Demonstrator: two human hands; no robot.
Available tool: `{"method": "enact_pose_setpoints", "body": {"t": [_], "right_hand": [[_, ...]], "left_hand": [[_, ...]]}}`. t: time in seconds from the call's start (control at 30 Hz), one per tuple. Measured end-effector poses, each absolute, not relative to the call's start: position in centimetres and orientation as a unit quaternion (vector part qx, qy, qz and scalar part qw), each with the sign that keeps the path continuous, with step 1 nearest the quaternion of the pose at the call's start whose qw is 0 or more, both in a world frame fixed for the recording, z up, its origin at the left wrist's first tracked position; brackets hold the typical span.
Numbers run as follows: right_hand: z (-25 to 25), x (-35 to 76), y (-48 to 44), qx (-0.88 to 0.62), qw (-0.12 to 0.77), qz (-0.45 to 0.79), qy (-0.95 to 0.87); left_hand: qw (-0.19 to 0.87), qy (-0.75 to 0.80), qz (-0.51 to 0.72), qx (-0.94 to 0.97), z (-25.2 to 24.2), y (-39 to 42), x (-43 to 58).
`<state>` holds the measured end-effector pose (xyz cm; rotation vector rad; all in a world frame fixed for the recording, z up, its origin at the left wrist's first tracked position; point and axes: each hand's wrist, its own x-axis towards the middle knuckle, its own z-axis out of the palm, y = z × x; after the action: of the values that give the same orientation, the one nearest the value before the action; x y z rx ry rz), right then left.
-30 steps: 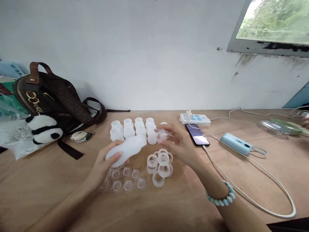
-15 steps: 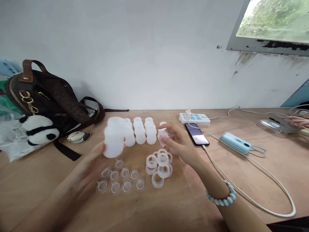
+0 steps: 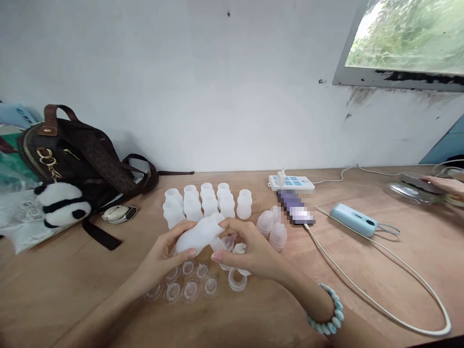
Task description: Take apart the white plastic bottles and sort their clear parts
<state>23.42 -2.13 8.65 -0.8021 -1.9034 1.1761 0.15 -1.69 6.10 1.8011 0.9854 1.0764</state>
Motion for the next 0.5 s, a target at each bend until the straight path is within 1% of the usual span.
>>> {"method": "enact_pose_setpoints", "body": {"t": [0.1,0.23,0.3,0.4,0.5], "right_hand": [[9.5,24.2,-2.0,-0.321,0.379,0.401,-0.770],[12.3,27.3,-1.0,-0.373,0.409,0.292,-0.780],[13.7,28.9,-0.1,-0.420,0.360,0.250,-0.795],[14.5,30.2,1.6,-0.482,0.251,0.194,-0.817],[13.9,30.0,3.3,-0.510,0.194,0.181,-0.818]], "left_hand": [[0.367,0.368,0.427,0.740,5.9,-1.6,-0.2],[0.309,0.379,0.447,0.749,6.0,-1.4,-0.7],[0.289,0.386,0.456,0.748,6.2,-1.4,-0.8],[0.262,0.393,0.467,0.747,6.6,-1.5,-0.8],[0.248,0.392,0.475,0.748,6.8,-1.7,-0.8]]}}
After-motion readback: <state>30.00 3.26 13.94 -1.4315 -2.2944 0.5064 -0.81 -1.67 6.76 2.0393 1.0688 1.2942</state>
